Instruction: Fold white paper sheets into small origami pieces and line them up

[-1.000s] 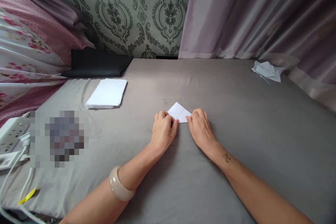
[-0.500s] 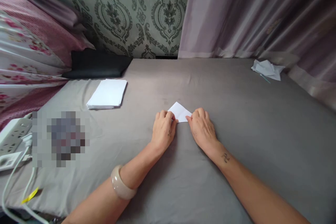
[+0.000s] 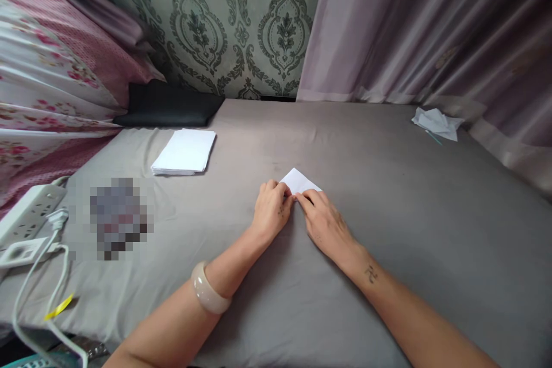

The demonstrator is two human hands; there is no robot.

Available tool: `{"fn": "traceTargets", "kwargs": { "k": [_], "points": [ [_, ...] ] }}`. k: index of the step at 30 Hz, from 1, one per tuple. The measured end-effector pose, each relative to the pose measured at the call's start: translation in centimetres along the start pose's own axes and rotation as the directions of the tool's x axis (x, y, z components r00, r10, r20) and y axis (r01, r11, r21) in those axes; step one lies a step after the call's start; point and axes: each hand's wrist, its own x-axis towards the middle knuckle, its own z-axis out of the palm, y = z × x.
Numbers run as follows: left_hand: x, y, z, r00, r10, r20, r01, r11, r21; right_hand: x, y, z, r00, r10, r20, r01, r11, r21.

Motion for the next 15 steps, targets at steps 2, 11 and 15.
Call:
{"fn": "traceTargets", "kwargs": {
  "k": [2,11,15],
  "points": [
    [0.0,-0.3,-0.2,1.000,-0.024,-0.006,0.024,0.999,-0.029,-0.2,-0.5,-0.1,0.999,0.043,0.020,-0.043,0.999,-0.030],
    [0.3,-1.5,-0.8,0.985,-0.109,-0.137,0.088,0.984,-0.154,-0.3,-2.1,-0.7,0.990,0.127,0.066,-0.114,0.978,-0.176],
    [0.5,-1.2,-0.9,0.986,-0.097,-0.138,0.075,0.985,-0.155,-0.5,-2.4,-1.0,0.989,0.120,0.085,-0.104,0.979,-0.175]
  ]
}}
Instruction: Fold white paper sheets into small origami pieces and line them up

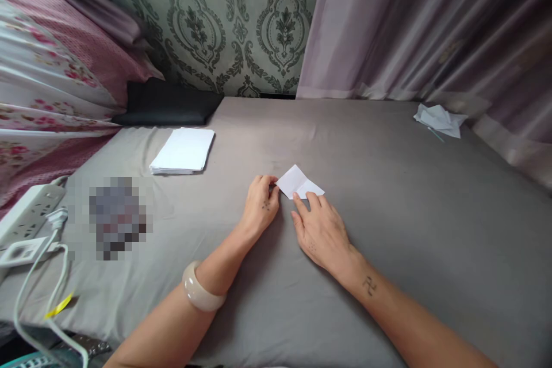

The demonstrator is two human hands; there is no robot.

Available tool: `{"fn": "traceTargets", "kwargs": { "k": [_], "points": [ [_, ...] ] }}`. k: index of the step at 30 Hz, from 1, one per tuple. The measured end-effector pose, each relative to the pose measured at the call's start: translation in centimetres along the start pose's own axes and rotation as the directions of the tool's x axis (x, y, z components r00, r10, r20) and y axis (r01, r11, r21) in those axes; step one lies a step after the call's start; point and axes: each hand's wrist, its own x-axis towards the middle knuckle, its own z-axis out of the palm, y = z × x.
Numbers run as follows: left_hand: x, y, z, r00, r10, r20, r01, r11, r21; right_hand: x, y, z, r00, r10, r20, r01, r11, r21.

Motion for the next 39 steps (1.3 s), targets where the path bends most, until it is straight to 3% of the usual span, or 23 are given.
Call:
{"fn": "traceTargets", "kwargs": {
  "k": [6,12,18,24,28,33,39],
  "points": [
    [0.3,0.2,-0.3,0.998,-0.032,0.059,0.037,0.997,-0.075,-0.2,-0.5,-0.4,0.999,0.008,0.038,-0.007,1.000,-0.018],
    [0.8,-0.4,-0.4,0.960,0.218,0.175,-0.229,0.972,0.048,-0.2,-0.4,-0.5,1.000,-0.002,0.025,0.002,1.000,0.002],
    [0.9,-0.5,-0.8,0.910,0.363,0.201,-0.408,0.874,0.264,-0.1,0.6,0.5,0.997,-0.011,-0.075,0.020,0.993,0.117],
    [-1.3,1.6,-1.8,0.879,0.382,0.287,-0.477,0.721,0.503,0.0,1.8,0.9,0.992,-0.013,-0.124,0.035,0.984,0.177],
    [-2.8,3.0,-1.8,0.807,0.487,0.333,-0.590,0.643,0.489,-0.1,2.9,0.4,0.993,-0.053,-0.101,0.073,0.976,0.203],
    [-3.6,3.8,-1.4,0.751,0.428,0.502,-0.635,0.675,0.375,-0.3,5.1,0.1,0.965,-0.234,-0.115,0.258,0.917,0.305],
    [-3.1,2.8,-1.0,0.785,0.425,0.451,-0.583,0.754,0.303,-0.6,6.3,-0.9,0.953,-0.300,-0.039,0.292,0.881,0.373]
  ]
}}
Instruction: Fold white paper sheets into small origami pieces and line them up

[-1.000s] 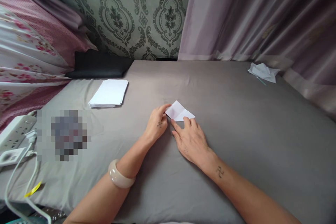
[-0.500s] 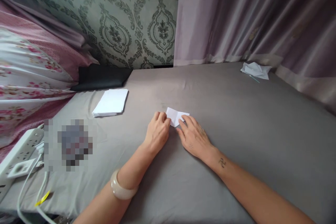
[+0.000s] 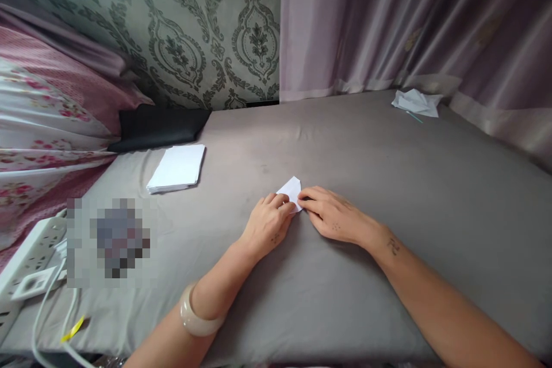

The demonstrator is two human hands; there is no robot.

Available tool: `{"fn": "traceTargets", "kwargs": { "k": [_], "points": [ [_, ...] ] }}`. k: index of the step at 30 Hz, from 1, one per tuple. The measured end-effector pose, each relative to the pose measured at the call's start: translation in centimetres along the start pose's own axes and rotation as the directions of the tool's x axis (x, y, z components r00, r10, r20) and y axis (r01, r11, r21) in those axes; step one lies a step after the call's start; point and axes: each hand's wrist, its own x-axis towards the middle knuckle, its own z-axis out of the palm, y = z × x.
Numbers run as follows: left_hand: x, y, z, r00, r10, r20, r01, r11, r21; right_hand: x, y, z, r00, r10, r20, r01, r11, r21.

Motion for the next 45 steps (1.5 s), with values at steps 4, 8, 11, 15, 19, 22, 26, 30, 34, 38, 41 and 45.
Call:
{"fn": "traceTargets", "kwargs": {
  "k": [4,8,11,15,19,22,26,30,34,38,41,45],
  "points": [
    [0.3,-0.7,0.7,0.998,-0.048,-0.052,0.042,0.993,-0.106,-0.1,-0.4,-0.7,0.999,0.013,0.037,-0.013,1.000,0.001],
    [0.8,-1.0,0.9,0.990,-0.115,-0.080,0.095,0.970,-0.225,-0.1,-0.3,-1.2,0.998,0.035,0.046,-0.037,0.998,0.054],
    [1.2,-1.0,0.6,0.983,-0.174,-0.057,0.153,0.951,-0.270,-0.1,-0.1,-1.5,0.996,0.056,0.069,-0.063,0.993,0.097],
    [1.6,-0.9,0.5,0.952,-0.304,-0.019,0.285,0.910,-0.301,-0.1,0.2,-1.7,0.994,0.069,0.090,-0.081,0.988,0.131],
    [1.8,-0.9,0.7,0.927,-0.374,-0.003,0.352,0.877,-0.328,-0.1,0.5,-1.6,0.995,0.063,0.077,-0.072,0.989,0.126],
    [2.0,-0.9,0.7,0.917,-0.398,0.020,0.379,0.856,-0.352,-0.1,0.7,-1.4,0.995,0.067,0.070,-0.074,0.990,0.116],
    [2.4,-0.8,0.3,0.895,-0.440,0.072,0.433,0.818,-0.380,-0.1,0.8,-1.5,0.994,0.076,0.079,-0.087,0.986,0.144],
    [2.6,-0.6,0.1,0.872,-0.482,0.089,0.475,0.788,-0.392,-0.1,0.8,-1.8,0.991,0.084,0.106,-0.103,0.975,0.195],
    [2.7,-0.5,0.2,0.863,-0.495,0.096,0.490,0.776,-0.397,-0.2,0.9,-1.9,0.987,0.071,0.141,-0.100,0.974,0.205],
    [2.7,-0.6,0.5,0.863,-0.497,0.089,0.490,0.783,-0.382,-0.2,0.8,-1.9,0.986,0.067,0.154,-0.093,0.981,0.170],
    [2.6,-0.7,0.8,0.868,-0.491,0.073,0.485,0.807,-0.337,-0.1,0.5,-1.9,0.986,0.054,0.155,-0.076,0.988,0.135],
    [2.2,-0.8,1.1,0.868,-0.497,0.012,0.489,0.848,-0.204,0.0,0.1,-1.7,0.989,0.042,0.142,-0.054,0.995,0.078]
  ]
}}
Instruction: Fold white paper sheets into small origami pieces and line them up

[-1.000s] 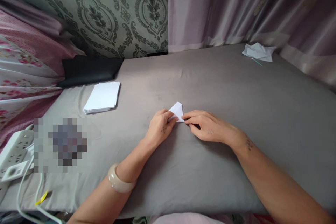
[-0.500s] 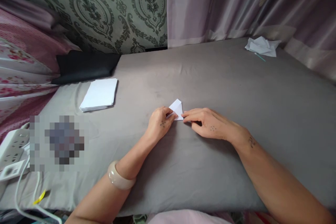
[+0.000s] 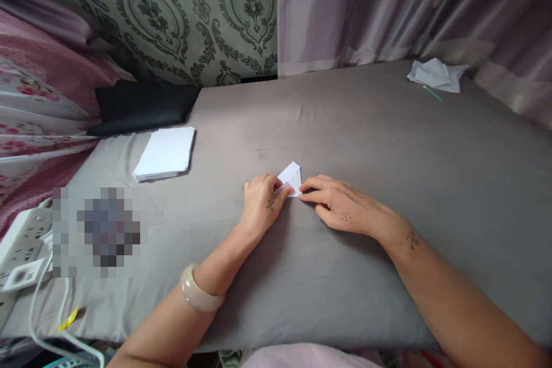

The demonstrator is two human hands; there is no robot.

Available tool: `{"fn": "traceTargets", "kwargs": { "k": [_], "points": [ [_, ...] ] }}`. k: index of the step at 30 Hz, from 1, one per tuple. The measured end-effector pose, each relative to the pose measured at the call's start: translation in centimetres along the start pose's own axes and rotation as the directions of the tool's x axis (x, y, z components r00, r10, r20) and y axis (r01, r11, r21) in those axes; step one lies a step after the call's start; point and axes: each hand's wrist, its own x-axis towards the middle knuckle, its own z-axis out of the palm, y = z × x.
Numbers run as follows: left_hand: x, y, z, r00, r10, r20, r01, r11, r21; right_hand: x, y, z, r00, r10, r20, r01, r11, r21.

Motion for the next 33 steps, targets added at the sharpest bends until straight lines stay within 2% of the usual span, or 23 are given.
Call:
{"fn": "traceTargets", "kwargs": {
  "k": [3,7,12,17,20,23,25,28,30,31,33],
  "points": [
    [-0.3,-0.1,0.0,1.000,-0.004,-0.016,0.005,0.999,0.039,0.1,0.0,0.2,1.000,-0.008,-0.003,0.008,1.000,-0.011],
    [-0.5,0.0,-0.2,1.000,-0.013,-0.005,0.013,1.000,0.005,0.2,0.2,0.3,1.000,-0.015,-0.006,0.015,1.000,-0.002],
    [-0.4,-0.1,-0.2,1.000,-0.023,-0.019,0.023,1.000,-0.003,0.3,0.2,0.8,0.998,-0.024,-0.055,0.023,1.000,-0.018],
    [-0.4,-0.1,0.0,0.999,-0.027,-0.017,0.027,1.000,-0.005,0.6,0.1,1.5,0.984,-0.105,-0.146,0.103,0.995,-0.016],
    [-0.4,-0.3,0.0,1.000,-0.008,-0.014,0.008,1.000,0.024,0.8,0.2,1.9,0.984,-0.109,-0.145,0.107,0.994,-0.021],
    [-0.3,-0.4,-0.3,0.998,0.053,-0.031,-0.051,0.995,0.088,0.8,0.4,2.1,0.983,-0.095,-0.156,0.089,0.995,-0.049],
    [-0.3,-0.3,-0.7,0.990,0.132,-0.040,-0.122,0.973,0.197,0.9,0.4,2.1,0.983,-0.090,-0.160,0.082,0.995,-0.057],
    [-0.8,0.4,-1.0,0.940,0.337,0.049,-0.331,0.870,0.367,1.0,0.3,2.0,0.985,-0.081,-0.150,0.073,0.996,-0.058],
    [-1.7,1.0,-0.8,0.898,0.426,0.111,-0.431,0.799,0.420,1.1,0.2,2.0,0.986,-0.073,-0.147,0.065,0.996,-0.060],
    [-2.4,1.3,-0.5,0.892,0.437,0.111,-0.439,0.785,0.437,1.0,0.2,2.0,0.986,-0.072,-0.147,0.064,0.996,-0.063],
    [-3.8,1.7,0.2,0.901,0.433,0.030,-0.398,0.798,0.452,1.0,0.3,2.2,0.986,-0.076,-0.151,0.066,0.995,-0.070]
  ]
}}
